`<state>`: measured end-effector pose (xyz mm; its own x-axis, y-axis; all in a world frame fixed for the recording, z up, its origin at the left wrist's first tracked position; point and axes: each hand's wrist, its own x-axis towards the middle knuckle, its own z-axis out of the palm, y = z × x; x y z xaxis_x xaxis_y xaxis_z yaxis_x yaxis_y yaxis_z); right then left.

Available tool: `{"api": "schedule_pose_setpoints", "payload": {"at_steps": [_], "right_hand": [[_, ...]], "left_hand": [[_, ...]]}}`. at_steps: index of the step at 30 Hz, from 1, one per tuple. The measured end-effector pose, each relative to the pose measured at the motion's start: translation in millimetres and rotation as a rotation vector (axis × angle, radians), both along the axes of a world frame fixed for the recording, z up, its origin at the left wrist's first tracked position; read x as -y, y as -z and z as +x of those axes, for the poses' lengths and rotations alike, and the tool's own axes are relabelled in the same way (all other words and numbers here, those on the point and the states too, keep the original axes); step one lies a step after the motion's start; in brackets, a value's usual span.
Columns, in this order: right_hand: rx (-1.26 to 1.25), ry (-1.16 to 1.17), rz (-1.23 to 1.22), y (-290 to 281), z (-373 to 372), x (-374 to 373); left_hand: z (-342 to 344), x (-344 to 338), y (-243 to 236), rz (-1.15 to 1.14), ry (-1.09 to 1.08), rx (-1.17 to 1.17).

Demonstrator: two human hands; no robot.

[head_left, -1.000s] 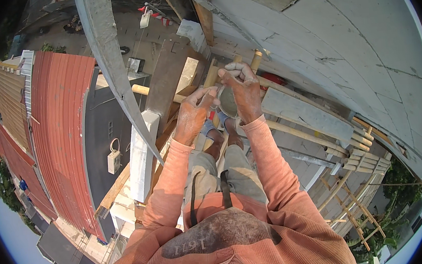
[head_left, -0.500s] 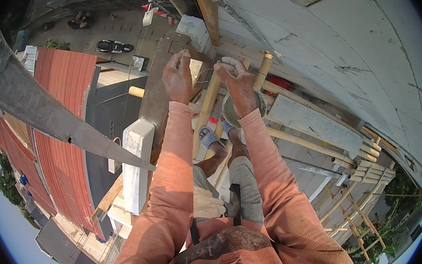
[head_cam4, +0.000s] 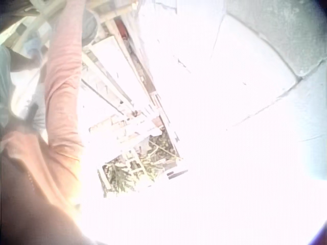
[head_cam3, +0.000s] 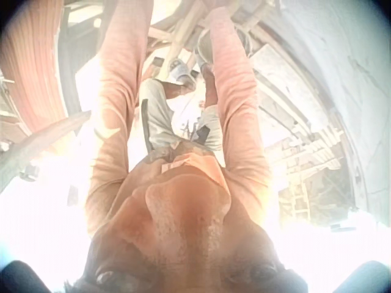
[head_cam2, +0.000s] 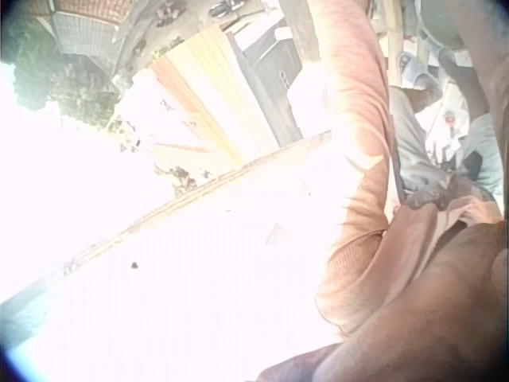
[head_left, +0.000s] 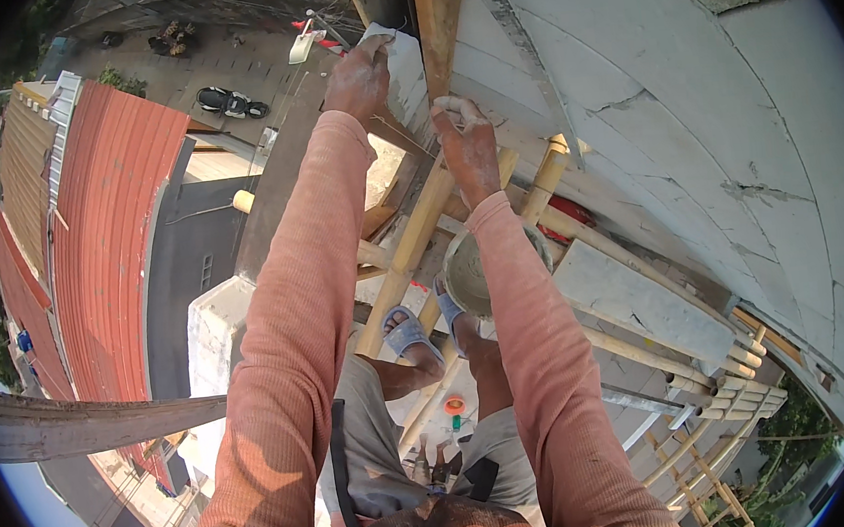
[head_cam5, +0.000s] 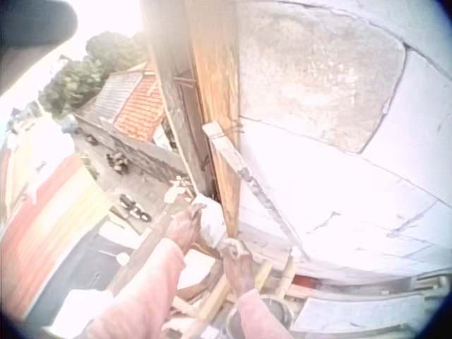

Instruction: The person places a large white block onto the top of a curved wall and secures it using wire and mortar.

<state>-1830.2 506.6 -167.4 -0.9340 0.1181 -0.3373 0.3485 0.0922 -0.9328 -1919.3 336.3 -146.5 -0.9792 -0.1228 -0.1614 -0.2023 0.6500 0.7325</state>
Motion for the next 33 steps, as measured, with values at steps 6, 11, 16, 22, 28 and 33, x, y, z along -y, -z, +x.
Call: {"api": "schedule_pose_setpoints", "payload": {"at_steps": [6, 11, 16, 22, 28, 33], "right_hand": [[-0.148, -0.054, 0.161, 52.4, -39.7, -1.7], [-0.231, -0.067, 0.18, 97.3, -52.0, -24.3], [-0.229, -0.144, 0.14, 127.3, -65.8, -24.6], [-0.309, -0.111, 0.059, 146.6, -83.6, -37.8], [-0.402, -0.115, 0.034, 144.6, -103.5, -31.6], [-0.49, -0.108, 0.078, 131.6, -113.3, -40.5]], "left_hand": [[-39.2, 22.2, 34.1, -0.326, 0.18, -0.13], [-73.8, 21.2, 43.7, -0.448, 0.354, -0.323], [-109.4, 58.4, 71.4, -0.204, 0.433, -0.307], [-116.9, 54.6, 83.8, -0.229, 0.453, -0.311], [-121.2, 51.8, 91.4, -0.19, 0.47, -0.467], [-105.8, 28.4, 78.3, 0.252, 0.246, -0.129]]}}
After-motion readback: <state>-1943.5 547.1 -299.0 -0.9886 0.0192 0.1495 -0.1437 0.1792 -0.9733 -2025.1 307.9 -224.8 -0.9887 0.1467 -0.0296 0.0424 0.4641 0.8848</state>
